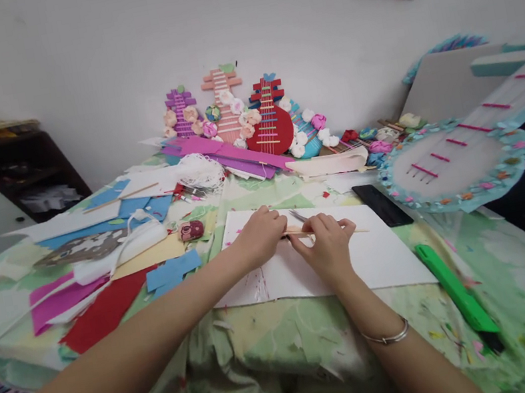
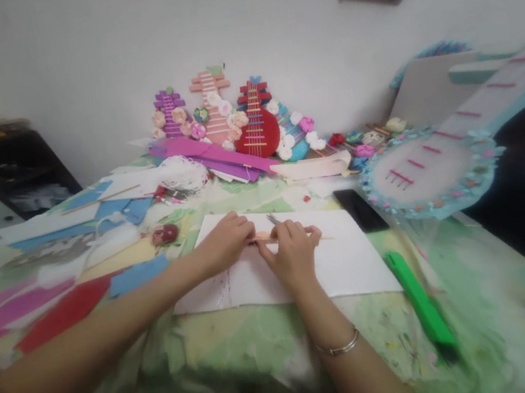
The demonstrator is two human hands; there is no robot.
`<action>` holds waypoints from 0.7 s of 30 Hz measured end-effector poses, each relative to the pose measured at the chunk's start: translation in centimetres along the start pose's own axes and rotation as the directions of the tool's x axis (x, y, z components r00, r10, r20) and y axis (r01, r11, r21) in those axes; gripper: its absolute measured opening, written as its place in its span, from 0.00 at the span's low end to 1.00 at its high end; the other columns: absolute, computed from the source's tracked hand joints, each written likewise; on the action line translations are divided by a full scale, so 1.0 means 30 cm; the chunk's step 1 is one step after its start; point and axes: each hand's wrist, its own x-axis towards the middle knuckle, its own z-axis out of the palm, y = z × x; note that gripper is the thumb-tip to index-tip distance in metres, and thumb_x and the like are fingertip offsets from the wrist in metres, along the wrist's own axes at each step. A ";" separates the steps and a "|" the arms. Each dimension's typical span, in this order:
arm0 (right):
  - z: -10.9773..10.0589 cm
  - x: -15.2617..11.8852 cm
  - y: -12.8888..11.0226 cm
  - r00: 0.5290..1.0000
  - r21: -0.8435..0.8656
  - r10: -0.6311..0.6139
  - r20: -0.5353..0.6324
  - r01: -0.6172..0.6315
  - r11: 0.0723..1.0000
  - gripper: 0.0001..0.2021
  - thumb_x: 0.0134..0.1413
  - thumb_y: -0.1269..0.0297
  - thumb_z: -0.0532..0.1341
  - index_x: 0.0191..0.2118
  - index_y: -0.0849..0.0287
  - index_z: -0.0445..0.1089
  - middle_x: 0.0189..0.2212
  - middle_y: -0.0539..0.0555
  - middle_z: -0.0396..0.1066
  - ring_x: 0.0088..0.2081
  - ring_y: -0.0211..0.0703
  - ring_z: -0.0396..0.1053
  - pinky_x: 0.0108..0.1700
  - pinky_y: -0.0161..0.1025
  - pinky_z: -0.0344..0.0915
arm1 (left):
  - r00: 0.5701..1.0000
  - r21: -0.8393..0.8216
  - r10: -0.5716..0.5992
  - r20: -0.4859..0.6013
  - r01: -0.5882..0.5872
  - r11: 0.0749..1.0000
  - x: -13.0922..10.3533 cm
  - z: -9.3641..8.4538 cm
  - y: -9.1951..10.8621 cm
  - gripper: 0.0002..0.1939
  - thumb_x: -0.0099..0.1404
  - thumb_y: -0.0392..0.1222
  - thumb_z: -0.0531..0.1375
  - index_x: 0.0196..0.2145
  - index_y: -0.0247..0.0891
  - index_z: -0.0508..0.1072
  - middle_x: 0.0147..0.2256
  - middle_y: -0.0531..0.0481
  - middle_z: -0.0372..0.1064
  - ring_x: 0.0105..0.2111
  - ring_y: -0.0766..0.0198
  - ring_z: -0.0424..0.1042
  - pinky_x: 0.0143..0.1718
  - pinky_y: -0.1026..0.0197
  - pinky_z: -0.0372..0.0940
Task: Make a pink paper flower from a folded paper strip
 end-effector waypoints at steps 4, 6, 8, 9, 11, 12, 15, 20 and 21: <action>-0.005 0.003 0.001 1.000 0.004 0.001 -0.011 -0.001 1.000 0.11 0.48 0.57 0.58 0.26 0.60 0.63 0.24 0.51 0.65 0.30 0.40 0.59 0.41 0.43 0.43 | 1.000 -0.059 -0.011 -0.008 0.010 0.998 0.006 0.001 -0.006 0.08 0.62 0.31 0.51 0.27 0.34 0.67 0.28 0.44 0.65 0.31 0.58 0.60 0.33 0.58 0.55; -0.010 0.005 0.000 1.000 0.004 -0.004 -0.003 0.004 1.000 0.11 0.47 0.57 0.58 0.26 0.60 0.63 0.24 0.51 0.65 0.30 0.41 0.59 0.42 0.44 0.43 | 1.000 -0.070 -0.020 0.000 0.020 0.997 0.006 0.001 -0.008 0.08 0.61 0.31 0.51 0.27 0.34 0.67 0.28 0.44 0.66 0.31 0.59 0.60 0.33 0.59 0.55; -0.014 0.007 -0.002 1.000 -0.001 -0.007 0.007 0.007 1.000 0.11 0.48 0.57 0.58 0.26 0.60 0.63 0.25 0.51 0.65 0.31 0.41 0.59 0.42 0.44 0.43 | 1.000 -0.082 -0.026 0.013 0.027 0.996 0.007 -0.001 -0.009 0.07 0.61 0.30 0.52 0.27 0.34 0.67 0.28 0.45 0.66 0.31 0.59 0.60 0.33 0.59 0.55; -0.015 0.008 -0.003 1.000 -0.004 -0.010 0.010 0.010 1.000 0.11 0.48 0.57 0.58 0.26 0.60 0.63 0.25 0.51 0.65 0.31 0.41 0.60 0.42 0.44 0.43 | 0.999 -0.090 -0.030 0.019 0.032 0.995 0.008 -0.003 -0.008 0.06 0.60 0.30 0.52 0.27 0.34 0.67 0.28 0.45 0.67 0.31 0.59 0.60 0.33 0.60 0.55; -0.017 0.010 -0.005 1.000 -0.010 -0.017 0.009 0.017 1.000 0.11 0.48 0.56 0.57 0.26 0.60 0.63 0.25 0.51 0.65 0.31 0.41 0.60 0.43 0.44 0.43 | 0.999 -0.110 -0.045 0.030 0.048 0.993 0.009 -0.009 -0.005 0.05 0.60 0.31 0.54 0.27 0.34 0.66 0.29 0.45 0.67 0.31 0.59 0.61 0.33 0.60 0.55; -0.017 0.011 -0.005 1.000 -0.012 -0.019 0.006 0.019 1.000 0.11 0.48 0.56 0.57 0.26 0.60 0.63 0.25 0.51 0.65 0.31 0.41 0.60 0.42 0.44 0.43 | 0.998 -0.119 -0.055 0.033 0.059 0.991 0.010 -0.011 -0.003 0.05 0.60 0.31 0.54 0.27 0.34 0.66 0.29 0.45 0.67 0.31 0.59 0.61 0.33 0.60 0.55; -0.015 0.011 -0.004 1.000 -0.020 -0.027 0.000 0.027 0.999 0.11 0.48 0.56 0.57 0.26 0.60 0.63 0.25 0.51 0.65 0.31 0.41 0.59 0.43 0.44 0.44 | 0.997 -0.147 -0.069 0.026 0.072 0.987 0.009 -0.016 0.002 0.05 0.59 0.31 0.54 0.26 0.34 0.65 0.29 0.46 0.67 0.32 0.59 0.61 0.34 0.60 0.56; -0.018 0.011 -0.002 0.998 -0.033 -0.055 -0.007 0.055 0.998 0.11 0.49 0.57 0.57 0.26 0.60 0.63 0.24 0.51 0.65 0.31 0.41 0.59 0.43 0.44 0.44 | 0.998 -0.175 -0.063 -0.007 0.061 0.983 0.001 -0.012 0.003 0.06 0.58 0.28 0.53 0.26 0.35 0.64 0.27 0.46 0.66 0.30 0.59 0.60 0.33 0.59 0.56; -0.020 0.012 -0.002 0.998 -0.036 -0.058 -0.007 0.058 0.998 0.11 0.49 0.57 0.57 0.26 0.60 0.63 0.24 0.51 0.64 0.31 0.41 0.59 0.43 0.45 0.44 | 0.998 -0.179 -0.066 -0.012 0.063 0.982 0.000 -0.009 0.002 0.06 0.58 0.29 0.53 0.26 0.35 0.64 0.27 0.46 0.66 0.30 0.59 0.60 0.33 0.59 0.56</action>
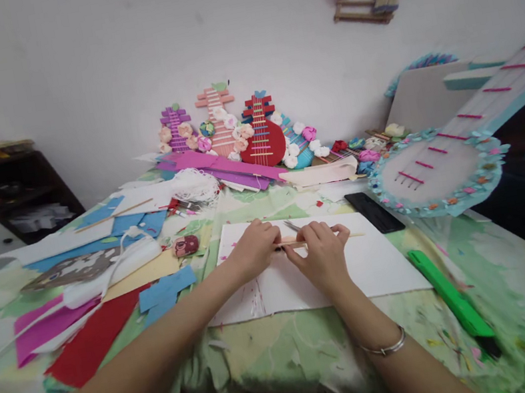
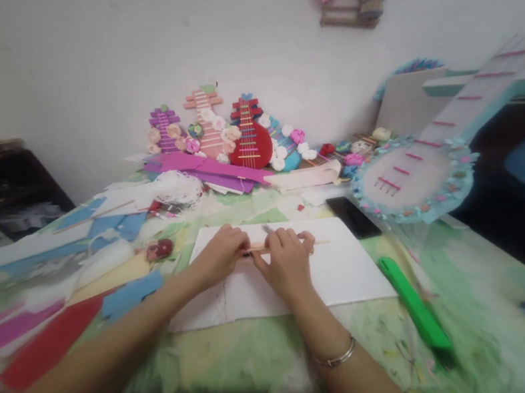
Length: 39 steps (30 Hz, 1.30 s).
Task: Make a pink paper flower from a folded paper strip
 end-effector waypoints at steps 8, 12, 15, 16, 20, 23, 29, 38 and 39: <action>-0.001 0.009 -0.002 0.999 0.001 -0.034 0.010 0.034 0.999 0.11 0.49 0.58 0.58 0.26 0.60 0.62 0.24 0.50 0.64 0.31 0.42 0.59 0.42 0.45 0.44 | 0.999 -0.012 -0.017 -0.028 0.017 1.000 0.002 0.015 -0.010 0.05 0.56 0.30 0.57 0.25 0.35 0.63 0.25 0.47 0.65 0.30 0.59 0.60 0.32 0.60 0.55; -0.002 0.009 -0.002 0.999 -0.009 -0.048 0.026 0.048 0.999 0.11 0.51 0.58 0.57 0.26 0.60 0.62 0.25 0.51 0.64 0.32 0.42 0.59 0.43 0.45 0.44 | 0.999 -0.038 -0.034 -0.034 0.033 0.999 0.003 0.010 -0.010 0.06 0.57 0.30 0.56 0.24 0.35 0.63 0.26 0.47 0.65 0.30 0.60 0.61 0.32 0.60 0.55; -0.006 0.009 -0.003 0.997 -0.021 -0.066 0.038 0.067 0.998 0.10 0.52 0.59 0.56 0.26 0.60 0.63 0.25 0.51 0.64 0.32 0.42 0.58 0.43 0.45 0.44 | 0.999 -0.037 -0.030 -0.037 0.028 0.999 0.002 0.014 -0.016 0.06 0.56 0.30 0.56 0.24 0.36 0.62 0.25 0.48 0.65 0.29 0.61 0.61 0.32 0.60 0.55; -0.007 0.010 -0.003 0.997 -0.028 -0.071 0.041 0.072 0.997 0.10 0.52 0.59 0.55 0.26 0.60 0.63 0.26 0.52 0.64 0.32 0.42 0.58 0.43 0.45 0.44 | 0.999 -0.032 -0.026 -0.040 0.024 0.999 0.001 0.017 -0.018 0.06 0.56 0.31 0.56 0.24 0.36 0.62 0.25 0.49 0.64 0.29 0.61 0.61 0.33 0.60 0.55; -0.007 0.011 -0.004 0.996 -0.055 -0.078 0.053 0.081 0.995 0.10 0.53 0.59 0.53 0.27 0.60 0.63 0.26 0.53 0.64 0.33 0.43 0.58 0.43 0.45 0.44 | 0.999 -0.008 -0.019 -0.051 0.019 1.000 -0.004 0.025 -0.022 0.06 0.55 0.30 0.56 0.25 0.36 0.62 0.26 0.48 0.64 0.30 0.60 0.60 0.33 0.59 0.55; -0.005 0.011 -0.003 0.996 -0.057 -0.071 0.052 0.074 0.996 0.11 0.53 0.59 0.54 0.27 0.60 0.64 0.26 0.53 0.64 0.33 0.43 0.58 0.43 0.45 0.44 | 0.998 0.017 -0.005 -0.058 0.006 1.000 -0.007 0.026 -0.016 0.05 0.55 0.29 0.54 0.25 0.36 0.62 0.26 0.48 0.63 0.30 0.59 0.59 0.33 0.58 0.56; -0.005 0.012 -0.009 0.998 -0.027 -0.043 0.054 0.044 0.999 0.09 0.52 0.59 0.55 0.29 0.60 0.64 0.28 0.54 0.65 0.34 0.44 0.59 0.44 0.46 0.44 | 0.995 0.039 0.015 -0.102 -0.011 0.999 -0.017 0.037 -0.012 0.08 0.56 0.25 0.50 0.26 0.36 0.63 0.28 0.45 0.64 0.31 0.59 0.59 0.34 0.57 0.56; -0.056 0.033 -0.023 0.971 0.005 0.067 -0.232 -0.068 0.998 0.12 0.51 0.64 0.55 0.42 0.61 0.64 0.50 0.65 0.57 0.54 0.57 0.51 0.50 0.52 0.45 | 0.944 -0.518 -0.331 0.007 0.286 0.806 -0.017 0.028 -0.056 0.03 0.53 0.35 0.58 0.24 0.35 0.66 0.24 0.52 0.64 0.26 0.65 0.62 0.29 0.63 0.56; -0.057 0.035 -0.016 0.966 0.028 0.094 -0.239 -0.089 0.996 0.12 0.51 0.64 0.55 0.43 0.61 0.63 0.50 0.66 0.57 0.54 0.57 0.51 0.50 0.52 0.45 | 0.928 -0.624 -0.367 0.059 0.321 0.712 -0.019 0.026 -0.062 0.05 0.53 0.38 0.59 0.24 0.34 0.66 0.23 0.53 0.63 0.25 0.66 0.61 0.27 0.64 0.55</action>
